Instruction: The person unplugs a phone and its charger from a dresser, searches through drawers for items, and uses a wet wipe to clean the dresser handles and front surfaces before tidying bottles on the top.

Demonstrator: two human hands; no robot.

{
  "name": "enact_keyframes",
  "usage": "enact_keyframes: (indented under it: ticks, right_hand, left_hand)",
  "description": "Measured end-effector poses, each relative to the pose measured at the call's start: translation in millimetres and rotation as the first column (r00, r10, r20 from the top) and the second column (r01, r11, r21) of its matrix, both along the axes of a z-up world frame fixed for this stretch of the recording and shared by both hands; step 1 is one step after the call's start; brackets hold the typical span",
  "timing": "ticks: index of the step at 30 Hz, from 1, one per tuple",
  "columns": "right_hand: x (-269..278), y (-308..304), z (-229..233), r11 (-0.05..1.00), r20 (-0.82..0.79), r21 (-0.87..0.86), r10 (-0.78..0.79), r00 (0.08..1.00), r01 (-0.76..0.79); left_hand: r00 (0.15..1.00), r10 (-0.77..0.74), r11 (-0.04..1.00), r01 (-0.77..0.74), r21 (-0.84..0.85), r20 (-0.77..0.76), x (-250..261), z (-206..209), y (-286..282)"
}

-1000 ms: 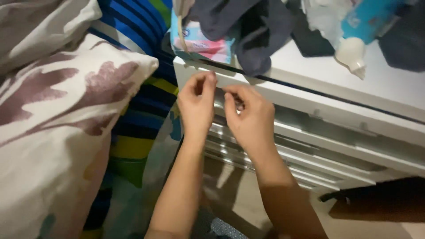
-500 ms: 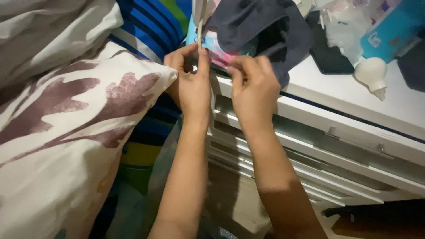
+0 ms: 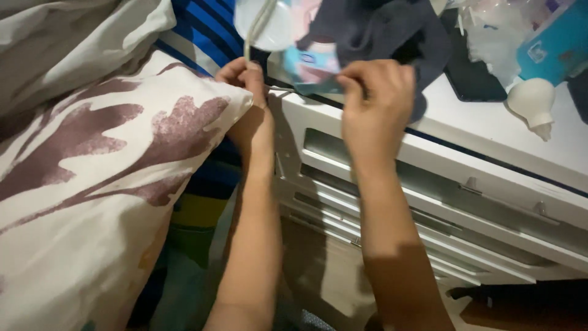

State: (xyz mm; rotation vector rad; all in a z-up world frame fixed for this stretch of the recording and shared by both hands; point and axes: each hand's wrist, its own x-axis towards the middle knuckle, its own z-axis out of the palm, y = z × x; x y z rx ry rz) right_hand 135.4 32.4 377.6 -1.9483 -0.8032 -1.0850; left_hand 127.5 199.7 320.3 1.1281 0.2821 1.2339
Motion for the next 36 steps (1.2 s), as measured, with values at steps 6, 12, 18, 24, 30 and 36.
enact_keyframes:
  ticks: [6, 12, 18, 24, 30, 36]
  right_hand:
    - [-5, -22, -7, 0.994, -0.065, 0.078, 0.085, 0.994, -0.080]
    - [0, -35, 4, 0.998, -0.121, -0.033, 0.055, 0.991, -0.060]
    - [38, -44, -5, 0.983, -0.060, -0.091, -0.163, 0.985, 0.157]
    - [73, -69, -8, 0.908, -0.351, 0.400, 0.278, 0.894, -0.126]
    - [10, -75, 9, 0.975, -0.044, 0.160, 0.161, 0.986, -0.153]
    - [-112, -64, -1, 0.856, -0.078, -0.351, 0.377, 0.923, -0.379]
  left_hand:
    - [0.986, -0.115, 0.993, 0.112, -0.032, -0.122, -21, -5, -26]
    - [0.846, -0.487, 0.872, 0.457, -0.175, -0.216, -3, 11, -59]
    - [0.829, -0.545, 0.836, 0.548, -0.010, -0.126, -1, -10, -54]
    - [0.598, -0.680, 0.557, 0.797, -0.231, 0.424, -20, -48, -3]
    - [0.620, -0.595, 0.535, 0.780, -0.324, 0.511, -81, -76, -17]
    - [0.700, -0.624, 0.576, 0.712, -0.401, 0.348, -164, -114, -32]
